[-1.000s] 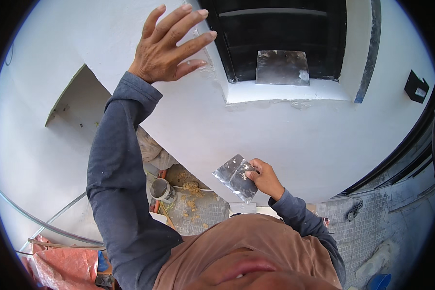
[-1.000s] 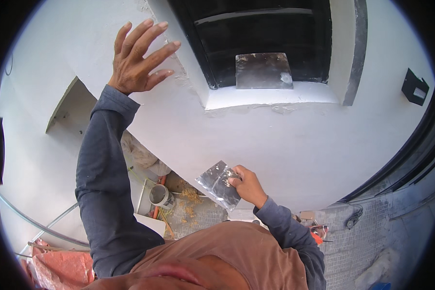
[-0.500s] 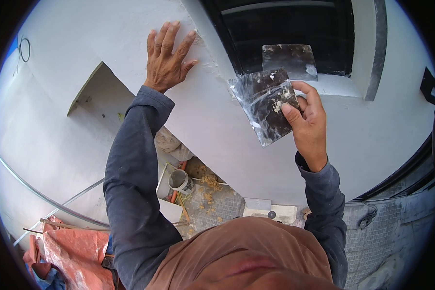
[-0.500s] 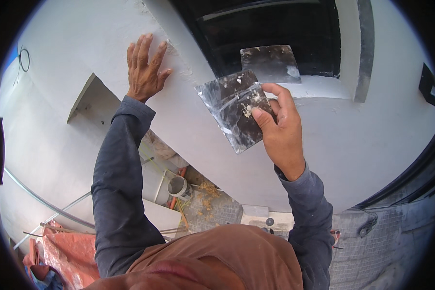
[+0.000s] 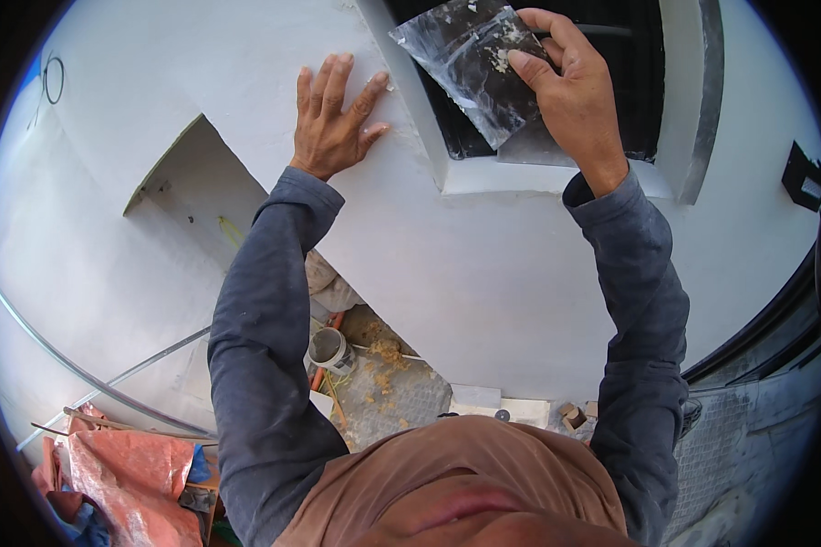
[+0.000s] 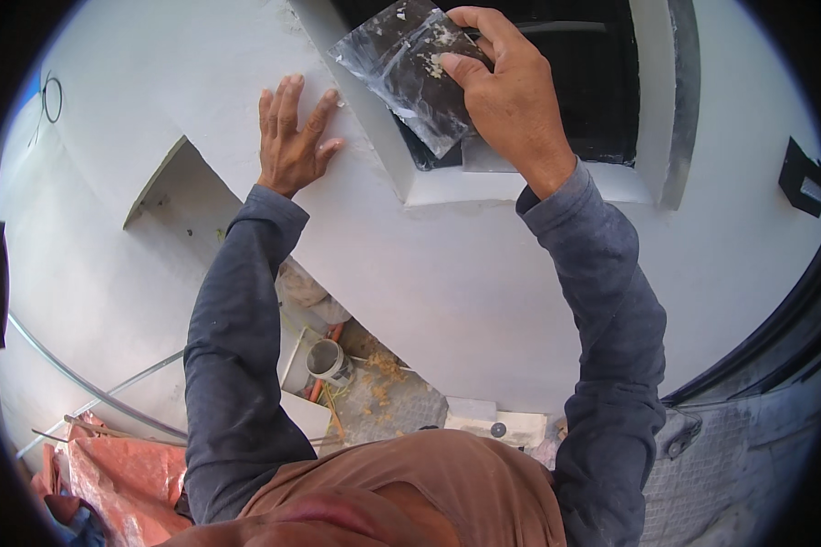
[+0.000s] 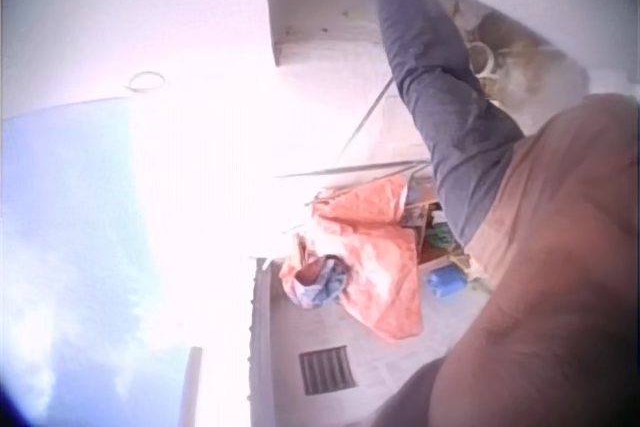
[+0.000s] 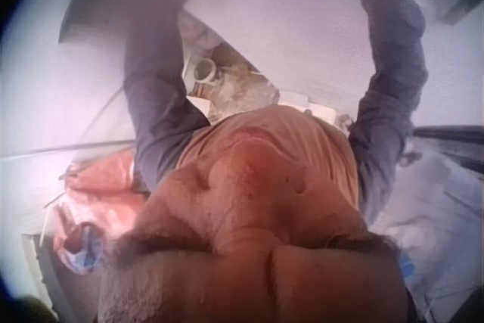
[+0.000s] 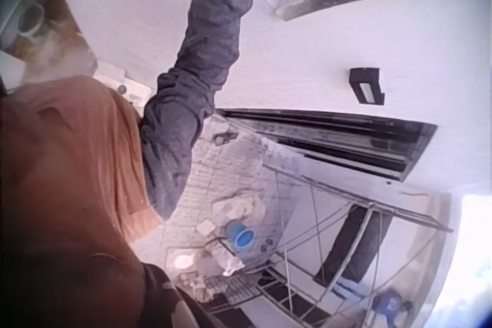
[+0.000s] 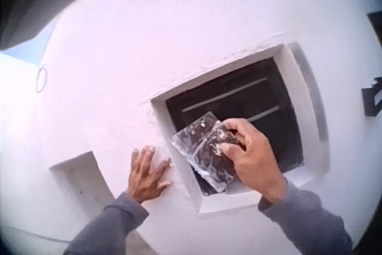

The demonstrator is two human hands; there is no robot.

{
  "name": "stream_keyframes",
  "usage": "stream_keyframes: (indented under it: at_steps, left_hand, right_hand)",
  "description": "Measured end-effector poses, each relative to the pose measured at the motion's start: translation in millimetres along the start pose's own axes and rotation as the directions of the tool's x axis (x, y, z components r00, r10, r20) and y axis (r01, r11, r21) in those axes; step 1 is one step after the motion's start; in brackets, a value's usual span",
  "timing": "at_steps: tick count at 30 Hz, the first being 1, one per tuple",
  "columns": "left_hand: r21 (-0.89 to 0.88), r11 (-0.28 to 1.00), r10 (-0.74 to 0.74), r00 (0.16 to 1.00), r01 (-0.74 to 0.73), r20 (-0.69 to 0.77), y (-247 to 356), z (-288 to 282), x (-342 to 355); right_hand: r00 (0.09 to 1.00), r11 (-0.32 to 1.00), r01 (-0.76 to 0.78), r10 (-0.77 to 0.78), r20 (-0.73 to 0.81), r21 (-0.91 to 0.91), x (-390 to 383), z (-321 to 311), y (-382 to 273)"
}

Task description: The person applies plaster to the edges of a window frame using a trowel and a straight edge. They repeatedly scoop plaster from a bag, spread it along the frame, and smooth the surface. The person also places the straight edge against a shelf and continues plastering the window frame.

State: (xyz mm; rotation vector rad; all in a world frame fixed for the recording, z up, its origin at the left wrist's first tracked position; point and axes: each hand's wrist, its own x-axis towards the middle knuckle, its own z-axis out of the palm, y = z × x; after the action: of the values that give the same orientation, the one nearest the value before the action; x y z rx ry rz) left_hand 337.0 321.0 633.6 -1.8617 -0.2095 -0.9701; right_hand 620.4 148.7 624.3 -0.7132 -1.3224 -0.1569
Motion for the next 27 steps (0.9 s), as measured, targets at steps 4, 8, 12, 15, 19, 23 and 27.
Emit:
stream_keyframes:
  at_steps: [4, 8, 12, 15, 19, 23, 27]
  left_hand:
    - [-0.148, 0.987, 0.042, 0.988, -0.064, -0.148, -3, 6, -10]
    - [-0.217, 0.969, -0.193, 0.916, 0.121, -0.351, -2, 16, -15]
    - [-0.166, 0.939, -0.343, 0.85, 0.301, -0.4, 0, 16, -15]
    - [-0.102, 0.952, -0.304, 0.87, 0.288, -0.388, 1, 13, -14]
    - [-0.11, 0.95, -0.313, 0.868, 0.293, -0.386, 2, 12, -13]
    - [-0.148, 0.945, -0.327, 0.848, 0.292, -0.417, 1, 15, -13]
    - [-0.173, 0.944, -0.331, 0.815, 0.282, -0.475, -1, 18, -13]
  right_hand:
    - [0.95, 0.954, 0.297, -0.3, 0.088, 0.048, 68, 32, -14]
    - [0.95, 0.958, 0.262, -0.235, 0.203, -0.118, 92, 51, -30]
    - [0.937, 0.941, 0.276, -0.218, 0.274, -0.196, 97, 67, -35]
    - [0.937, 0.928, 0.29, -0.225, 0.268, -0.235, 103, 72, -33]
    - [0.911, 0.903, 0.328, -0.225, 0.346, -0.277, 107, 79, -32]
    - [0.914, 0.908, 0.304, -0.193, 0.357, -0.288, 97, 82, -40]
    - [0.91, 0.923, 0.213, -0.068, 0.409, -0.32, 69, 79, -44]
